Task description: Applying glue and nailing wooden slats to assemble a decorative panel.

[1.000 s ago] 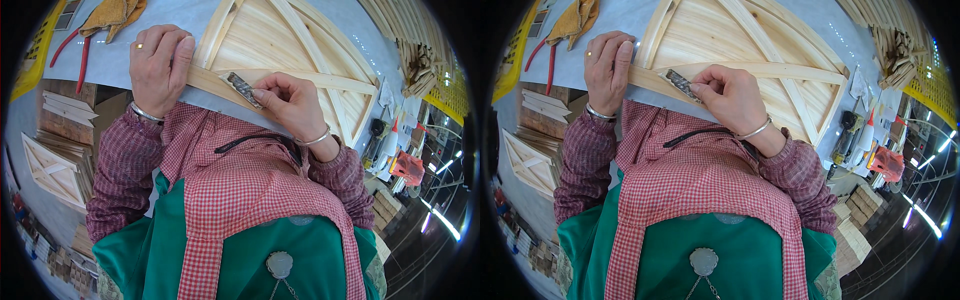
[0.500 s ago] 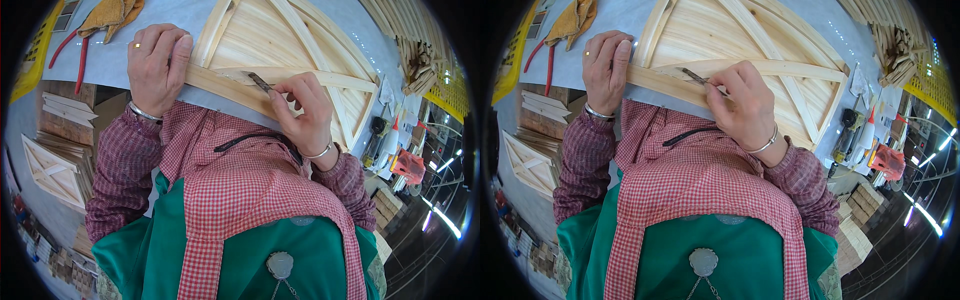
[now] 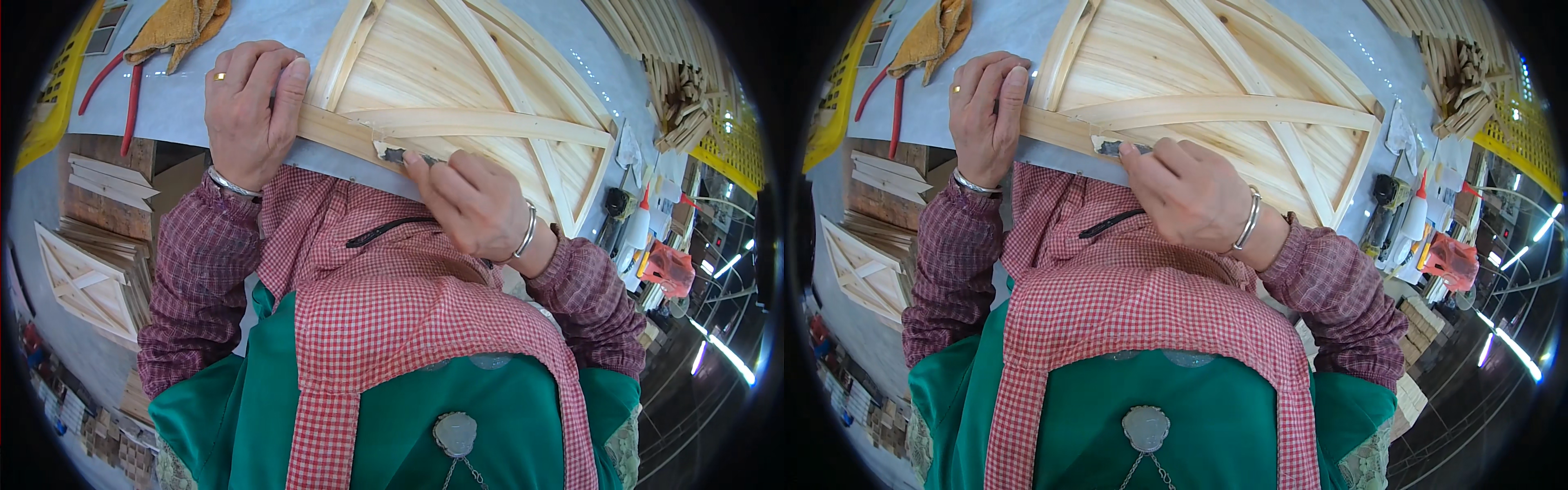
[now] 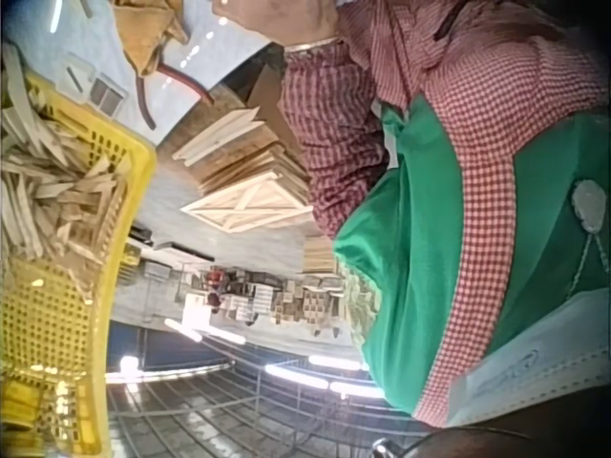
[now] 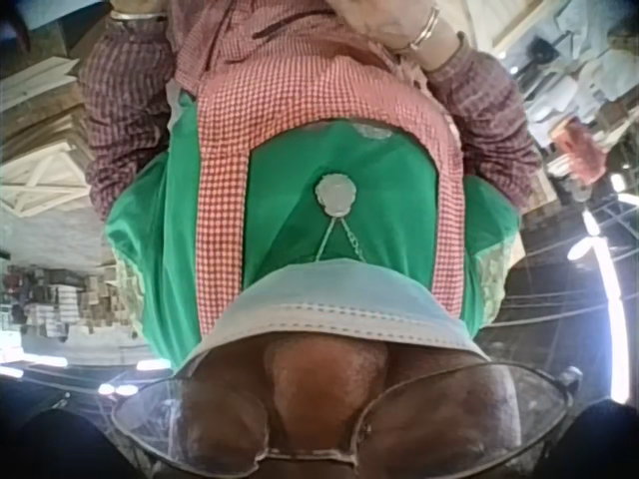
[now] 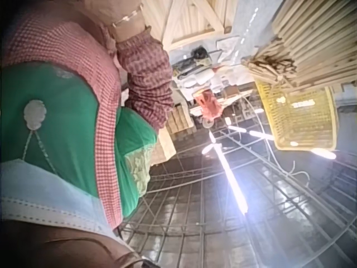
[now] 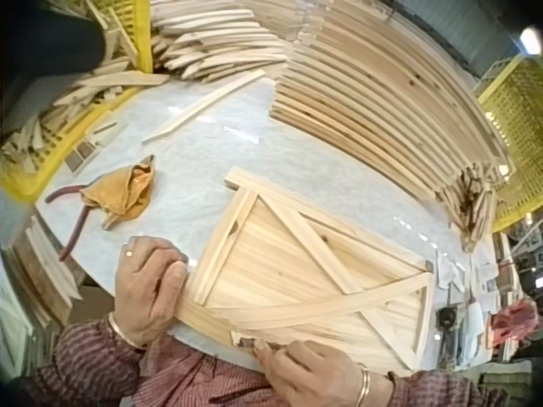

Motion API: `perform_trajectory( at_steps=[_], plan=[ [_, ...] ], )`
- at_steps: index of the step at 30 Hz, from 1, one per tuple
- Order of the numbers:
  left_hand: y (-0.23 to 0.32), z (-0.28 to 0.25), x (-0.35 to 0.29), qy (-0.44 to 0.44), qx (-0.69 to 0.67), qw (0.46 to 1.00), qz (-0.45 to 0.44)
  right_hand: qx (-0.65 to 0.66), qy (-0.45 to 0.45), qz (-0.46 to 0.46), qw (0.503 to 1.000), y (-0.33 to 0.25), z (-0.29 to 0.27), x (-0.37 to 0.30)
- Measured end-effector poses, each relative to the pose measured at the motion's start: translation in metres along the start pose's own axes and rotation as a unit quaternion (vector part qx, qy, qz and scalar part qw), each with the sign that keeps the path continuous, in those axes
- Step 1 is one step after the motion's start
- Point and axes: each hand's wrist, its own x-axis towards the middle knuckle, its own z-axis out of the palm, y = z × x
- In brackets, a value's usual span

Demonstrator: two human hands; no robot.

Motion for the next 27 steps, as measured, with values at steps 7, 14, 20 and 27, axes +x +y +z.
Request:
perform_trajectory(
  at_steps=[7, 14, 20, 27],
  plan=[
    [0.003, 0.000, 0.001, -0.005, 0.001, 1.000, -0.004, -0.019, 0.026, 0.012, 0.999, -0.003, 0.011, 0.006],
    [0.002, 0.001, 0.002, 0.003, 0.002, 1.000, 0.006, -0.012, 0.057, 0.035, 0.998, -0.002, 0.019, 0.013],
    [0.004, -0.004, 0.001, -0.039, 0.008, 0.999, -0.016, 0.010, 0.060, -0.001, 0.998, -0.005, 0.019, 0.024],
    [0.005, -0.004, 0.002, -0.030, 0.003, 0.999, -0.015, 0.014, 0.057, 0.001, 0.998, -0.009, 0.021, 0.029]
  ],
)
